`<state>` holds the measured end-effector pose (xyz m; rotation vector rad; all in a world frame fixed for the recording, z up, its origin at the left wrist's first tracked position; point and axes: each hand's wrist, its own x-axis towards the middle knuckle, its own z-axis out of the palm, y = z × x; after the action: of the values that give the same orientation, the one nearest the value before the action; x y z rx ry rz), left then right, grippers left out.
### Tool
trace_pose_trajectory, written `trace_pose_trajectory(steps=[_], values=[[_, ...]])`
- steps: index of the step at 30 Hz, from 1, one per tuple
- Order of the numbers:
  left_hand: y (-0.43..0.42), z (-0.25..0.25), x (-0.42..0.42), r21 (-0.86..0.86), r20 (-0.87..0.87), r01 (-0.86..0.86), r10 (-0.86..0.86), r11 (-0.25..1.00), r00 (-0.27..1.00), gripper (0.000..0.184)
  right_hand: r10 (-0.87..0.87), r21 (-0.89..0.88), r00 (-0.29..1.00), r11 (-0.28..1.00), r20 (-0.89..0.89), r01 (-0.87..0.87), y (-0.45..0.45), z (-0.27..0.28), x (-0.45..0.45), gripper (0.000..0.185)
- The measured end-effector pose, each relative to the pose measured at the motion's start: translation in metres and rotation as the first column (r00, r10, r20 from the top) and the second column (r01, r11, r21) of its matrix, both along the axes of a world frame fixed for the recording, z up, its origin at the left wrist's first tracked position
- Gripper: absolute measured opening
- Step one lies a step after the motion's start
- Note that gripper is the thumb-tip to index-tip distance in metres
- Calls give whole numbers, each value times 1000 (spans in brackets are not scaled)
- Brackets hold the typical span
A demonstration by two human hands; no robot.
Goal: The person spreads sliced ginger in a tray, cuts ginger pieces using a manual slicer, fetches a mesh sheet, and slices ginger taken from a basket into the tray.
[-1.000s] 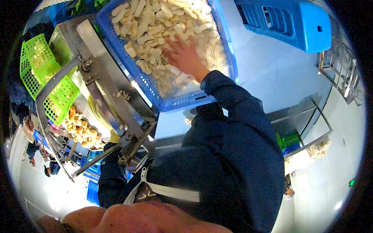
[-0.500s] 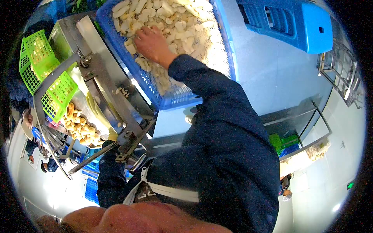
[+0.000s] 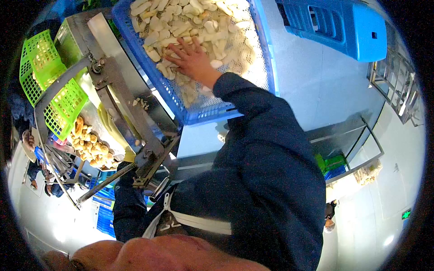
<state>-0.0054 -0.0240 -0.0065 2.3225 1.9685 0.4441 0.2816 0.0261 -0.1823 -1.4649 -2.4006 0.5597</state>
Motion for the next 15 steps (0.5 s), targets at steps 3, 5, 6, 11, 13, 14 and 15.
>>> trace_pose_trajectory(steps=[3,5,6,11,13,14,15], values=[[1,-1,0,5,1,3,-3,1000,1000,37,54,-12,995,999,83,-53,-4,14,46,58],[0,-2,-1,7,3,-1,1,1000,1000,37,74,-18,980,997,186,-71,-14,22,70,57],[2,-3,-1,8,5,-2,2,1000,1000,37,57,-45,983,998,177,-50,-18,25,75,55],[4,-8,-11,8,-3,11,-11,1000,1000,36,-93,107,995,990,-44,97,41,24,21,47],[3,-10,-17,0,-15,20,-20,1000,1000,36,-101,144,992,983,-76,111,66,17,-17,46],[2,-9,-18,0,-18,23,-23,1000,1000,36,-94,162,995,982,-20,96,75,15,-33,46],[3,-11,-21,-4,-22,25,-25,1000,999,36,-86,179,996,981,39,77,79,15,-40,46]])
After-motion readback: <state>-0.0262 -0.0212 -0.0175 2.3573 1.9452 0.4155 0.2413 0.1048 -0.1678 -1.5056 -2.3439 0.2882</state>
